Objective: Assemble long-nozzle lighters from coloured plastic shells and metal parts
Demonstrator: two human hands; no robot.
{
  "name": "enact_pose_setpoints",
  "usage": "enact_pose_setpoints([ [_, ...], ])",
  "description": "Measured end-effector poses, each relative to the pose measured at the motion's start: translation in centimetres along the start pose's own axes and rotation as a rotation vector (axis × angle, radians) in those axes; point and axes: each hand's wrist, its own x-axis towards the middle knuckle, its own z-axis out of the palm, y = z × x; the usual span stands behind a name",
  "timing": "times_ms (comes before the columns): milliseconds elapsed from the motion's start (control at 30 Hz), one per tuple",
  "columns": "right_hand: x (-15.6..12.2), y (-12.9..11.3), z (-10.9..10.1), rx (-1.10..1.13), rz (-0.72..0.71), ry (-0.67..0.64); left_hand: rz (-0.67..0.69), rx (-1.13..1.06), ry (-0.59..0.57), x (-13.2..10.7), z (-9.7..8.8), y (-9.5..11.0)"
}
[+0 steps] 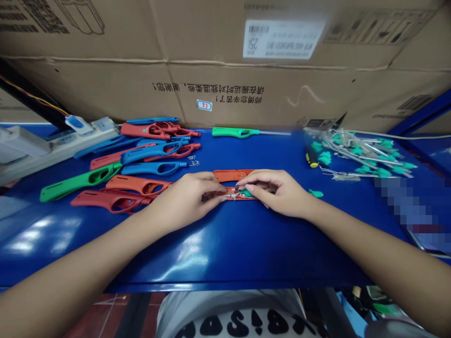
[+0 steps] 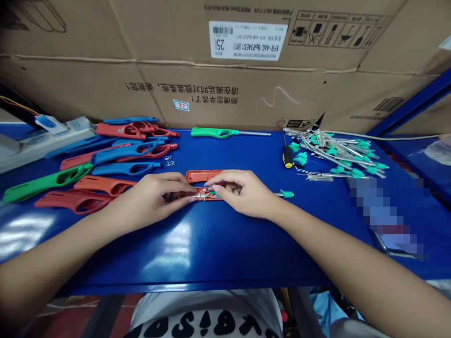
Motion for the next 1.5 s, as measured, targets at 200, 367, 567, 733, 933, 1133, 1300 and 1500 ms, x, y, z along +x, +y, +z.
enact_pose_setpoints([
  [200,-0.3,-0.1,-0.3,-0.280,-0.273,-0.059,-0.004,-0.030,0.002,0.2,-0.3,-0.2],
  [367,-0.6,-0.8,-0.5,-0.460,-0.395,-0.129,-0.009,-0.023,0.008,0.3,-0.2,-0.5],
  [567,-1.5,-1.6,-0.2,-0.701,-0.397,-0.153,-0.098,-0.063,0.016,0.2,-0.2,-0.1],
  [733,-1.7,-2.3,-0.2,-0.773,-0.342,-0.161,-0.122,-0.095,0.004,0.2,-0.1,0.1],
  [933,-1.9,-2.7,-0.2,-0.931,-0.324,-0.241,-0.117,-0.098,0.002,0.3,-0.2,0.0],
  [1133,-1.6,-2.6,-2.2,-0.886,-0.311,-0.075,-0.099,-0.033,0.001,0.0,-0.5,0.1],
  [1300,-1.4,-2.9,-4.0,-0.833,-0.203,-0.139,-0.052,0.061,0.075,-0.1,-0.5,0.5],
  [1500,-1.2,-2.5,-3.5,-0.706,-0.167,-0.283,0.155,0.077,0.015,-0.2,1.1,1.1],
])
